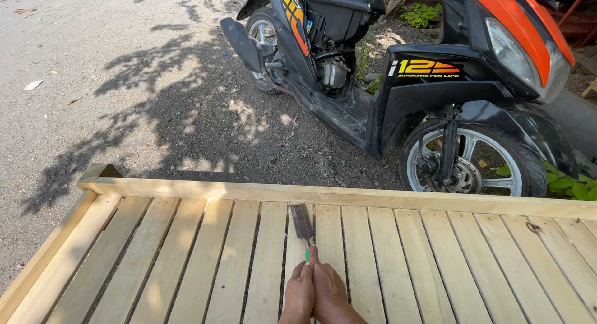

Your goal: The person uses a green-handled chisel-like scraper to scrape out the gaps between the slats of a wooden slatted frame laid on the ground outdoors, working along the gaps one by one and running a hand over the slats between passes.

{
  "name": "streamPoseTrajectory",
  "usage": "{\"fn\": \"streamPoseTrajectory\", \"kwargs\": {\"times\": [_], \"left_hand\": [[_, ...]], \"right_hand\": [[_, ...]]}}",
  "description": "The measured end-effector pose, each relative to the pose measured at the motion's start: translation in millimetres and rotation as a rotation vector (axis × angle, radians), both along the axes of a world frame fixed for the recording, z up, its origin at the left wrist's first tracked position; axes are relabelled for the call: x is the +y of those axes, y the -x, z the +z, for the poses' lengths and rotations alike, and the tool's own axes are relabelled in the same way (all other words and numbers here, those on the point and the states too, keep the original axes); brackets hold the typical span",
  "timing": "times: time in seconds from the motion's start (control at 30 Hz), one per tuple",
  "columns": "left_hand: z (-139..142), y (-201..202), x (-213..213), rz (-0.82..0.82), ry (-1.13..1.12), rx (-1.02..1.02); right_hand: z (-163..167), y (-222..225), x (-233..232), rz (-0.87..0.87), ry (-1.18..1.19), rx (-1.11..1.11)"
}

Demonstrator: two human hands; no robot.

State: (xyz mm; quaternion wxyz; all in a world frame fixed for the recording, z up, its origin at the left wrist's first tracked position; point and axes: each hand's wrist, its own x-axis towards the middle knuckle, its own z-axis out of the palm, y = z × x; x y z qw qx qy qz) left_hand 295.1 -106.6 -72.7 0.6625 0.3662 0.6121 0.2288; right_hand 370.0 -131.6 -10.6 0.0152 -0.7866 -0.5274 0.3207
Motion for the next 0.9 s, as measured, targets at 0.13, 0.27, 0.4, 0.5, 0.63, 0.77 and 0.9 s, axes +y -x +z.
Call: {"fn": "streamPoseTrajectory", "kwargs": {"times": [0.13,0.27,0.4,0.5,0.63,0.77,0.9], "left_hand": [[-9,5,3,0.003,0.027,-0.018],[4,16,6,-0.048,-0.099,0.047],[30,30,10,-0.028,0.053,0.035],[43,38,8,-0.007,0.063,0.070],[47,48,14,-0.021,0.003,0.043],[42,50,11,0.081,0.056,-0.088],[48,41,10,0.030,-0.033,0.037]], "right_hand": [[-10,4,5,-0.192,-0.020,0.163],[4,10,3,0.064,0.029,-0.019],[18,21,7,0.127,0.036,-0.005],[20,30,13,0.148,0.026,-0.019],[24,41,17,0.167,-0.014,-0.037],[32,45,20,0.164,0.081,-0.062],[35,44,23,0.134,0.047,-0.050]]}}
